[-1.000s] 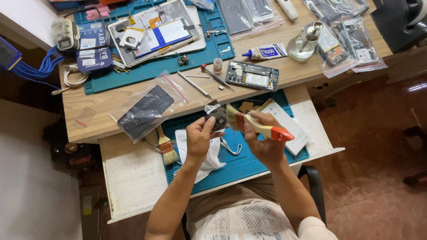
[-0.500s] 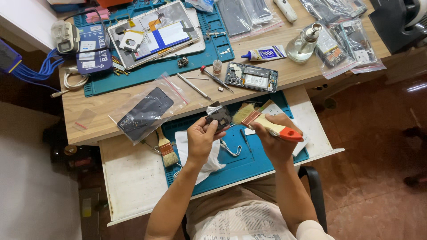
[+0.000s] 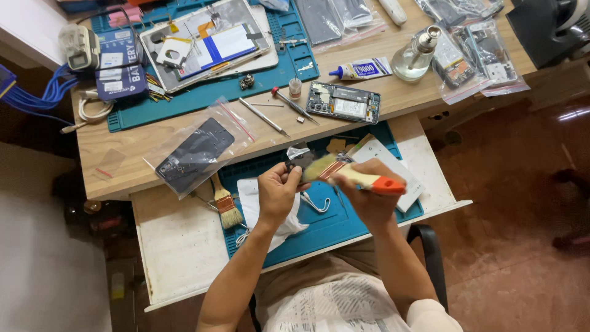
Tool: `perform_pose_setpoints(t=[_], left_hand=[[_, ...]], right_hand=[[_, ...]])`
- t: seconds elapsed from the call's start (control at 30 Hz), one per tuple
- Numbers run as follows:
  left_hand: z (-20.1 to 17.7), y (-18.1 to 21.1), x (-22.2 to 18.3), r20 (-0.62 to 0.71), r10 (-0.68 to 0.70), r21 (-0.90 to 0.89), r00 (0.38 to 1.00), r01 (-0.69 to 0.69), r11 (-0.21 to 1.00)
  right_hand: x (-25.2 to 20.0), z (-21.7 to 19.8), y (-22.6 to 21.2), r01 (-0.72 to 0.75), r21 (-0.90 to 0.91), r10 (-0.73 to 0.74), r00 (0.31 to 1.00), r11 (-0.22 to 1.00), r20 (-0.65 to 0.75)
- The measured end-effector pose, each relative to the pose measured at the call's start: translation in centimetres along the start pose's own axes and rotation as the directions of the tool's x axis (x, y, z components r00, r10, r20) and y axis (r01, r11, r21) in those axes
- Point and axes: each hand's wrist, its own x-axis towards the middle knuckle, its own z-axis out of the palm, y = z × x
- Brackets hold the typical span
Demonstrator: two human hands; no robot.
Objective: The person cleans a small black electronic component using a cotton swab and a brush. They wipe the component's surface and crevices, then use a brush to remove debris. The person continues to clean the component with a cotton swab.
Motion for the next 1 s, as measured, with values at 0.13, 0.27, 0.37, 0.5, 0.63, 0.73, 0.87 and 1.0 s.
perform_pose_setpoints(t=[0.13, 0.27, 0.37, 0.5, 0.63, 0.73, 0.87, 1.0], left_hand=[[0.2, 0.6, -0.4, -0.002, -0.001, -0.001, 1.000, 0.001, 1.000], [0.1, 0.7, 0.2, 0.001, 0.021, 0.004, 1.000, -0.021, 1.000], [0.0, 0.0, -0.3, -0.003, 0.017, 0.033, 1.000, -0.017, 0.999], [0.0, 0.6, 0.2, 0.012, 0.016, 0.003, 1.000, -0.016, 1.000], [-0.3, -0.2, 0.1, 0.012, 0.025, 0.047, 1.000, -0.026, 0.999], [-0.2, 0.0, -0.1, 0.004, 0.006, -0.002, 1.000, -0.006, 1.000], [0.0, 0.2, 0.1, 0.055, 0.025, 0.033, 0.998, -0.027, 0.999], [-0.1, -0.4, -0.3, 0.062, 0.024, 0.048, 0.998, -0.027, 0.998]], right_hand=[[1.0, 0.8, 1.0, 0.150, -0.185, -0.142, 0.988, 0.971, 0.051], [1.5, 0.7, 0.3, 0.106, -0.052, -0.107, 0.994, 0.993, -0.014], [0.2, 1.2, 0.3, 0.076, -0.053, -0.074, 0.996, 0.996, 0.043], [2.4, 0.8, 2.2, 0.316, -0.375, -0.316, 0.946, 0.871, 0.063], [0.5, 1.0, -0.1, 0.022, 0.027, -0.023, 0.999, 0.999, 0.043], [1.5, 0.9, 0.6, 0.100, -0.112, -0.091, 0.992, 0.989, 0.086], [1.7, 0.3, 1.0, 0.183, -0.123, -0.180, 0.983, 0.975, 0.030], [1.1, 1.1, 0.5, 0.311, -0.398, -0.276, 0.950, 0.863, 0.143]])
